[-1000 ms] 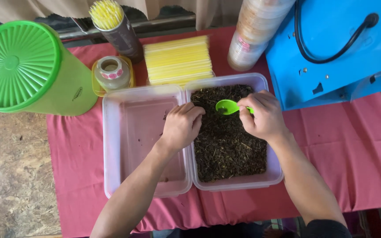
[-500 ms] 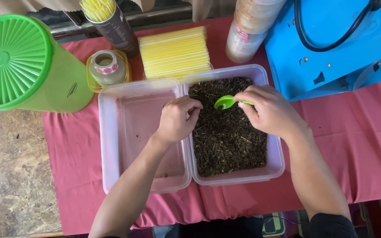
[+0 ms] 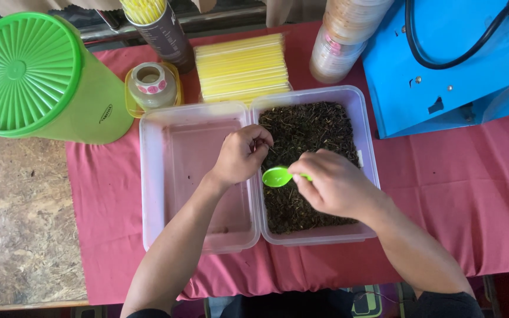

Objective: Sorting through dried tea leaves to remove stems and debris using a small scoop and hands

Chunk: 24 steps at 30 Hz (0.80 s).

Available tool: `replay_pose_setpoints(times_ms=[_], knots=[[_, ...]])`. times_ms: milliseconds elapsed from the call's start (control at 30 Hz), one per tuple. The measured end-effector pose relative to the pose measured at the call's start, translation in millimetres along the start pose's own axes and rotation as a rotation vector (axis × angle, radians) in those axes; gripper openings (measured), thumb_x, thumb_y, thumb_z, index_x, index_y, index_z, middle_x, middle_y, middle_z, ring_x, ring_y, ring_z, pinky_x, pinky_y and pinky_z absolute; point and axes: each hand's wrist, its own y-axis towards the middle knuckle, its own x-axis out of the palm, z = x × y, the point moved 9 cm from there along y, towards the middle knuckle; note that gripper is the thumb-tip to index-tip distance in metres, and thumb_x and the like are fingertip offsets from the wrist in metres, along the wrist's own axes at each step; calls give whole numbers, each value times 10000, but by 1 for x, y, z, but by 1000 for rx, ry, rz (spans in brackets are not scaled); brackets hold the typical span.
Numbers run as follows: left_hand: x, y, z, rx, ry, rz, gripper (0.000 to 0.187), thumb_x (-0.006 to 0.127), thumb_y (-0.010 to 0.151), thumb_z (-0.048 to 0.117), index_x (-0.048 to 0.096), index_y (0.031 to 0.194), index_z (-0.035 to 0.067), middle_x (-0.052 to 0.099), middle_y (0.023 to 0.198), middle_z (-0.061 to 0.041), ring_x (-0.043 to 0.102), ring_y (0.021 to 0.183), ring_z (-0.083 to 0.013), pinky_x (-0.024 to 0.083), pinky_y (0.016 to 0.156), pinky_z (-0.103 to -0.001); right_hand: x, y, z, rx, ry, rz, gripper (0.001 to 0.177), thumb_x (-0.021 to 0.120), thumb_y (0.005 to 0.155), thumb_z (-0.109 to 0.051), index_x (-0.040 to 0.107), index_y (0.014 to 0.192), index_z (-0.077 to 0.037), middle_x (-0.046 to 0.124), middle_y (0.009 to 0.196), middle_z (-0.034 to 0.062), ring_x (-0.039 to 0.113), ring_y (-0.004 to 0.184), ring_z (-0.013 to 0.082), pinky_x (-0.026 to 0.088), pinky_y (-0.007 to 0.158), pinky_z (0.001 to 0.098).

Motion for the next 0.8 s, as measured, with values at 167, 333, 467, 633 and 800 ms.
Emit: replay_pose_setpoints(times_ms=[167, 333, 467, 633, 800], knots=[[-1, 0, 0, -23, 34, 32, 153, 670, 782, 88, 763, 860, 181, 602, 610, -6, 610, 540, -227, 532, 568, -375, 5, 3, 0, -7, -165, -16, 159, 473, 1018, -119, 553, 881, -134, 524, 698, -4, 594, 611, 191, 539, 649, 329], [-2, 0, -5, -24, 48, 76, 157, 675, 770, 89, 765, 868, 173, 605, 598, -23, 604, 528, -226, 528, 550, -371, -3, -1, 26, 132, -232, -35, 167, 471, 1028, -113, 583, 905, -111, 560, 694, 30, 581, 597, 199, 542, 656, 335], [-1, 0, -8, -32, 20, 68, 155, 657, 766, 75, 756, 862, 146, 626, 607, -45, 608, 529, -230, 524, 542, -366, -17, -1, 37, 183, -228, 64, 139, 514, 1027, -91, 587, 911, -107, 578, 702, 52, 612, 573, 229, 541, 633, 360], [-3, -1, -5, -28, 10, 42, 166, 647, 742, 53, 754, 829, 146, 636, 587, -22, 599, 508, -207, 531, 533, -342, -25, 0, 36, 193, -199, 159, 98, 564, 1034, -123, 611, 948, -114, 635, 778, 66, 675, 629, 256, 560, 655, 384], [-4, -4, 11, 88, 84, -2, 121, 669, 735, 41, 719, 816, 117, 633, 633, -76, 646, 596, -322, 545, 564, -420, -33, 3, 23, 147, -297, 227, 159, 612, 907, -69, 565, 780, -152, 543, 607, 4, 627, 525, 253, 533, 566, 357]])
